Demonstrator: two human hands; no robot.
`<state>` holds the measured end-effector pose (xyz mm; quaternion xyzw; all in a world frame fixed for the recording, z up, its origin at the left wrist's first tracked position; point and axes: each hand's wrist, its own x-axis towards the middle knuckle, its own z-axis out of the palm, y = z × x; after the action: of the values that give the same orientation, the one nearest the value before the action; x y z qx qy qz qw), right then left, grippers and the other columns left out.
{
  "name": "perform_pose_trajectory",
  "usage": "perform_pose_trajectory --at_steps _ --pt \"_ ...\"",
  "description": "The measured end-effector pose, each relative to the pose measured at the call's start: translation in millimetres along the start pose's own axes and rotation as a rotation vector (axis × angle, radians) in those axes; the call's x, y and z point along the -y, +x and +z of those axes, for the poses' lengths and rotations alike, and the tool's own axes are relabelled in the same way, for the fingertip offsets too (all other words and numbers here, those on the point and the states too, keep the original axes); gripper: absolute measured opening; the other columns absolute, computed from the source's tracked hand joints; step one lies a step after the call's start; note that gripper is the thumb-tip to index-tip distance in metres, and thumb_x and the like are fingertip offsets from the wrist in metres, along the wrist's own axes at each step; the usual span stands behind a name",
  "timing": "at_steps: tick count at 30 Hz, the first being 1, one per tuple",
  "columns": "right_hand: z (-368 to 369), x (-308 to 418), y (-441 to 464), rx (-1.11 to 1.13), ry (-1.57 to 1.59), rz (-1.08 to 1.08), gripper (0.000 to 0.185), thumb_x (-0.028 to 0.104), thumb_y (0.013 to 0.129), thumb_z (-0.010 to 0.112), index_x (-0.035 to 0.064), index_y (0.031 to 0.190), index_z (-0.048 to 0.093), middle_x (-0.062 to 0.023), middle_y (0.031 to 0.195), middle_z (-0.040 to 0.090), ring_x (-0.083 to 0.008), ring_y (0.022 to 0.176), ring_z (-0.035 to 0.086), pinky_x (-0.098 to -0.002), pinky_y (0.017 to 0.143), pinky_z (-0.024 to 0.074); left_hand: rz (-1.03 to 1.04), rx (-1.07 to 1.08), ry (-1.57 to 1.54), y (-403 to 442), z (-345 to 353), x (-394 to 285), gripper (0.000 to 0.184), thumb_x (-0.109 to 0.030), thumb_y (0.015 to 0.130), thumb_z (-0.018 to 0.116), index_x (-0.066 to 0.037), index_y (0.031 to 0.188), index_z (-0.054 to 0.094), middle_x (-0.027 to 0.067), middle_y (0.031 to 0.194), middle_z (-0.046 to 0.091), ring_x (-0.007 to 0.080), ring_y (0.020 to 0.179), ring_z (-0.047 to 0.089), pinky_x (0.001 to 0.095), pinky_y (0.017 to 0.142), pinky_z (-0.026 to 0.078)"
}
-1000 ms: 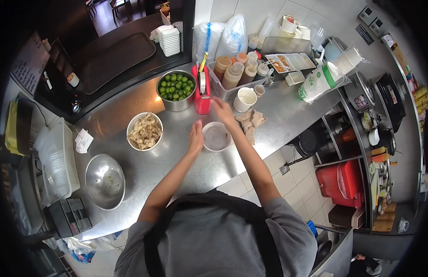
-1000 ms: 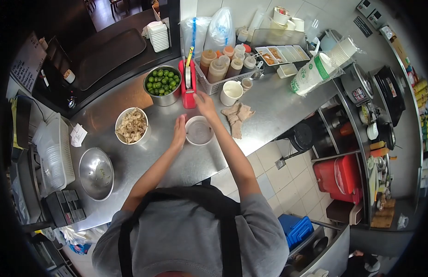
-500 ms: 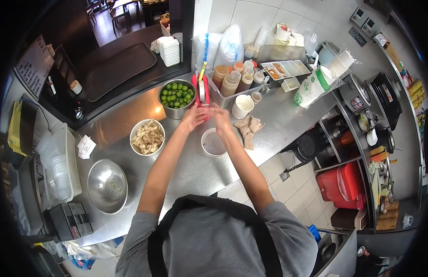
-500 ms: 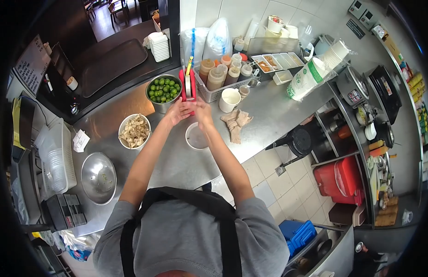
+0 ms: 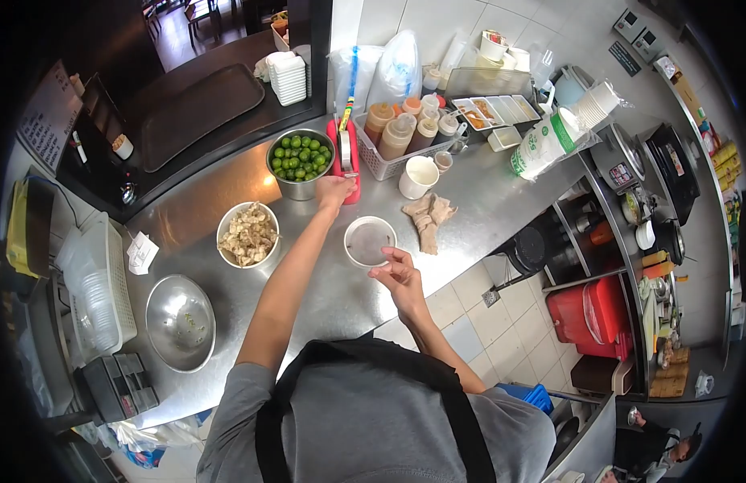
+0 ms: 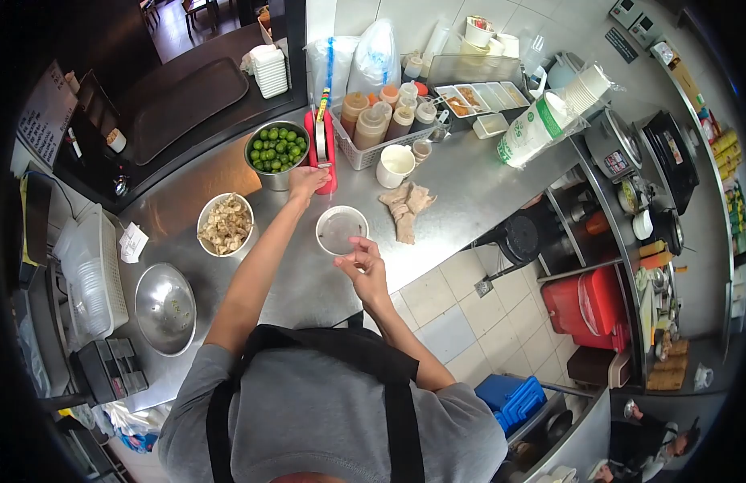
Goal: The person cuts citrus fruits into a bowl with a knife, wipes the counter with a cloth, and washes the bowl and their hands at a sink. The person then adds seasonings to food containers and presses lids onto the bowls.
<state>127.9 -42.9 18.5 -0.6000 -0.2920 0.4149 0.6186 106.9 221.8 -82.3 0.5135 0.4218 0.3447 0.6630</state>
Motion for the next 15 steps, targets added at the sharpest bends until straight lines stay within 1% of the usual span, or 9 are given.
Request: perform_pose_trajectory --at_steps 3,4,5,7,8,11,15 --pt "-2 -3 0 -0.015 -0.058 0.001 0.005 0.01 0.074 0.067 0.0044 0.073 0.067 -0.0056 0.102 0.046 -0.0163 0.105 0.04 -0.0331 0.092 0.0322 0.081 -0.09 0.242 3 4 11 0.025 -0.018 0.075 0.068 0.005 0.083 0.062 0.0133 0.076 0.065 0.0179 0.065 0.064 0.0256 0.062 0.053" --pt "-3 -4 -3 -0.018 -0.06 0.011 0.006 0.011 0.075 0.067 0.0044 0.073 0.068 -0.0053 0.101 0.046 -0.0157 0.104 0.04 -0.0321 0.09 0.0332 0.103 -0.116 0.337 2 5 13 0.025 -0.017 0.076 0.067 0.005 0.084 0.062 0.0135 0.076 0.065 0.0179 0.066 0.064 0.0253 0.062 0.053" --pt "-6 -5 -7 -0.021 -0.063 0.02 0.008 0.012 0.075 0.066 0.0044 0.074 0.068 -0.005 0.101 0.046 -0.0152 0.103 0.04 -0.0311 0.088 0.0342 0.036 -0.072 0.172 -2 4 15 0.025 -0.018 0.076 0.067 0.005 0.085 0.062 0.0132 0.078 0.065 0.018 0.066 0.064 0.0263 0.062 0.053" --pt "-11 -7 -11 -0.028 -0.082 0.017 0.011 0.014 0.077 0.065 0.0043 0.074 0.068 -0.0044 0.101 0.046 -0.0139 0.101 0.041 -0.0288 0.083 0.0358 -0.086 0.016 -0.156 -20 1 -9 0.026 -0.019 0.077 0.067 0.004 0.088 0.061 0.0124 0.081 0.065 0.0183 0.065 0.064 0.0281 0.061 0.053" --pt "-15 -11 -15 -0.033 -0.1 0.013 0.012 0.016 0.077 0.065 0.0043 0.074 0.068 -0.0041 0.101 0.047 -0.0132 0.1 0.041 -0.0276 0.081 0.0363 -0.222 0.072 -0.24 -33 -2 -28 0.027 -0.02 0.077 0.067 0.001 0.092 0.061 0.0095 0.083 0.065 0.0169 0.068 0.063 0.0282 0.065 0.053" --pt "-26 -22 -23 -0.057 -0.115 0.041 0.016 0.019 0.079 0.063 0.0044 0.074 0.068 -0.0029 0.1 0.048 -0.0111 0.094 0.044 -0.0254 0.074 0.0362 -0.267 0.154 -0.309 -53 -6 -44 0.024 -0.017 0.075 0.069 -0.003 0.093 0.061 0.0065 0.081 0.064 0.0141 0.072 0.062 0.0263 0.068 0.051" --pt "-39 -40 -27 -0.058 -0.096 0.101 0.019 0.022 0.08 0.063 0.0045 0.074 0.068 -0.0015 0.098 0.05 -0.0092 0.085 0.047 -0.024 0.068 0.0361 -0.038 0.152 -0.151 -58 -2 -27 0.021 -0.008 0.071 0.071 -0.005 0.089 0.061 0.0045 0.079 0.064 0.0103 0.074 0.06 0.0224 0.068 0.048"
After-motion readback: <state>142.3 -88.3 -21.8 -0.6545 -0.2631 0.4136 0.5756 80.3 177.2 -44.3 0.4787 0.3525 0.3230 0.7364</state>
